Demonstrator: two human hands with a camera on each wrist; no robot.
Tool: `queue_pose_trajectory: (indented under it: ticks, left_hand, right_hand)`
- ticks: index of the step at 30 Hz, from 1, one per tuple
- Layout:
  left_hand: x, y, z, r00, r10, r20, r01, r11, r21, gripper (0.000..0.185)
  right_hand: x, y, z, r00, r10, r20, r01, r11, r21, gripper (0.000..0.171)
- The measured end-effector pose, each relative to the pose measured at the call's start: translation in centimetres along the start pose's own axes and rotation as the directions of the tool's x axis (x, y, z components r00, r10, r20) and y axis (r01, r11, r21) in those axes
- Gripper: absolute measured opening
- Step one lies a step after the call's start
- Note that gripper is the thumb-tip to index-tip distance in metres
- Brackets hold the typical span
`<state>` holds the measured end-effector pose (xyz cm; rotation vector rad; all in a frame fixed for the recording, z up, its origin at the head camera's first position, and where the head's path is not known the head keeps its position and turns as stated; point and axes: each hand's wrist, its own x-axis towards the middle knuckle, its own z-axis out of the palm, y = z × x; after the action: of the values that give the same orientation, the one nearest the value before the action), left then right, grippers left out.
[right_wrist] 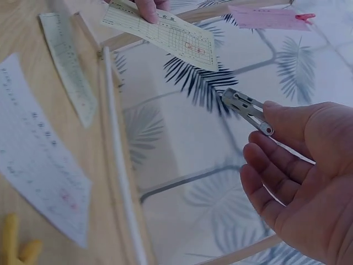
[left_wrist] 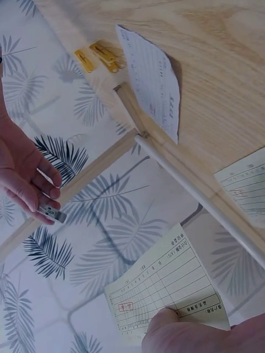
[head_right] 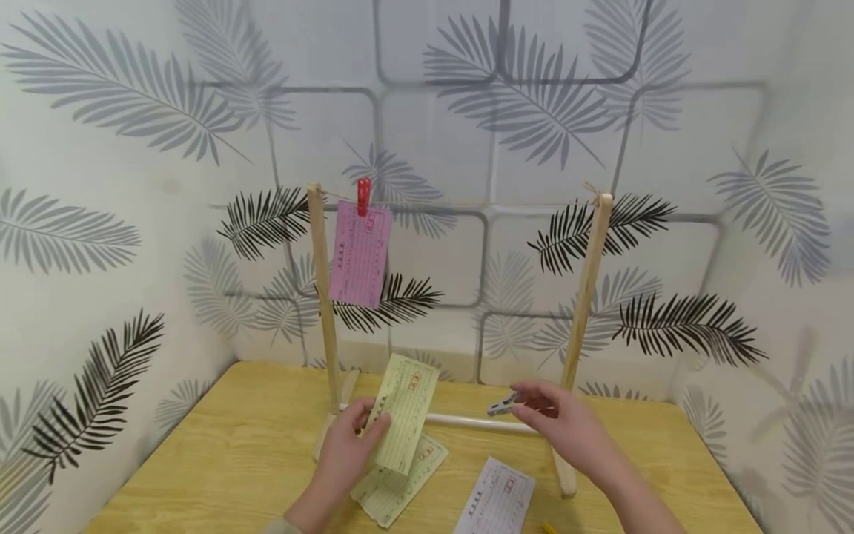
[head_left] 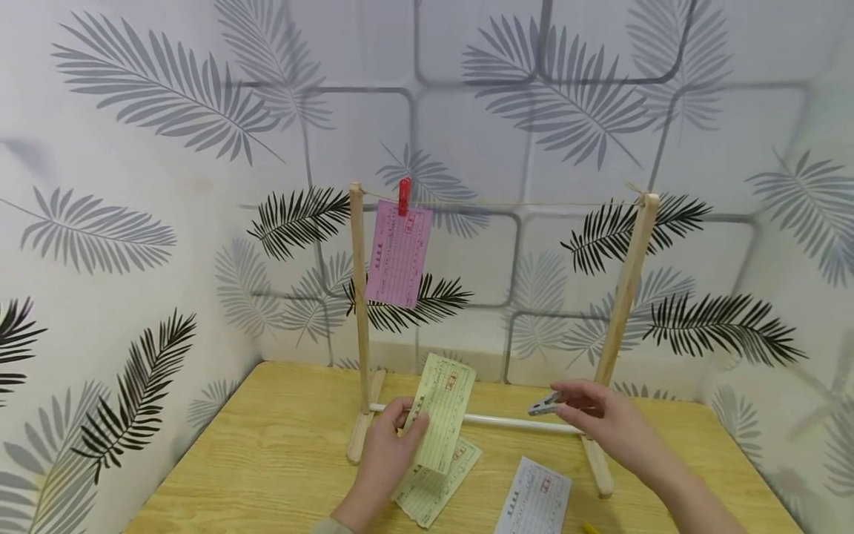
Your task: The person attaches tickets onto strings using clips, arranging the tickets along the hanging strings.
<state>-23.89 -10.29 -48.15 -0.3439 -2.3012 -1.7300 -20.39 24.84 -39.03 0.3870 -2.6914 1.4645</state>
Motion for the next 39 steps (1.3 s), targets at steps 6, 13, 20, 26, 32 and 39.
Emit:
queue_pose_trajectory:
  ticks: [6,13,20,26,32,39]
  left_hand:
    - [0.4,1.8,-0.1,1.000,0.014,-0.003,-0.014,0.998,-0.063,0.026]
    - [0.8,3.6,0.0,0.999,0.045,-0.011,-0.046,0.992,-0.122,0.026]
    - [2.1,5.1,0.1,0.993,0.103,-0.061,-0.109,0.988,-0.109,0.020]
    - [3.1,6.6,0.1,0.985,0.160,-0.056,-0.166,0.977,-0.132,0.025]
    - [4.4,7.8,0.3,0.984,0.165,-0.062,-0.173,0.972,-0.158,0.028]
    - [5.5,9.6,1.0,0.981,0.175,-0.080,-0.187,0.965,-0.184,0.030]
  right_hand:
    - [1.3,-3.8,-2.5,0.990,-0.110,-0.084,0.100,0.989,-0.112,0.045]
    - [2.5,-8.9,-5.6,0.979,-0.177,-0.101,0.152,0.964,-0.217,0.046]
    - [4.4,-13.2,-7.4,0.970,-0.226,-0.084,0.197,0.944,-0.264,0.046]
    - [6.7,-16.6,-8.3,0.948,-0.300,-0.105,0.259,0.921,-0.290,0.044]
    - [9.1,-20.1,-8.8,0.952,-0.281,-0.121,0.242,0.934,-0.263,0.044]
    - [11.0,-22.6,-9.3,0.959,-0.247,-0.138,0.217,0.955,-0.203,0.042]
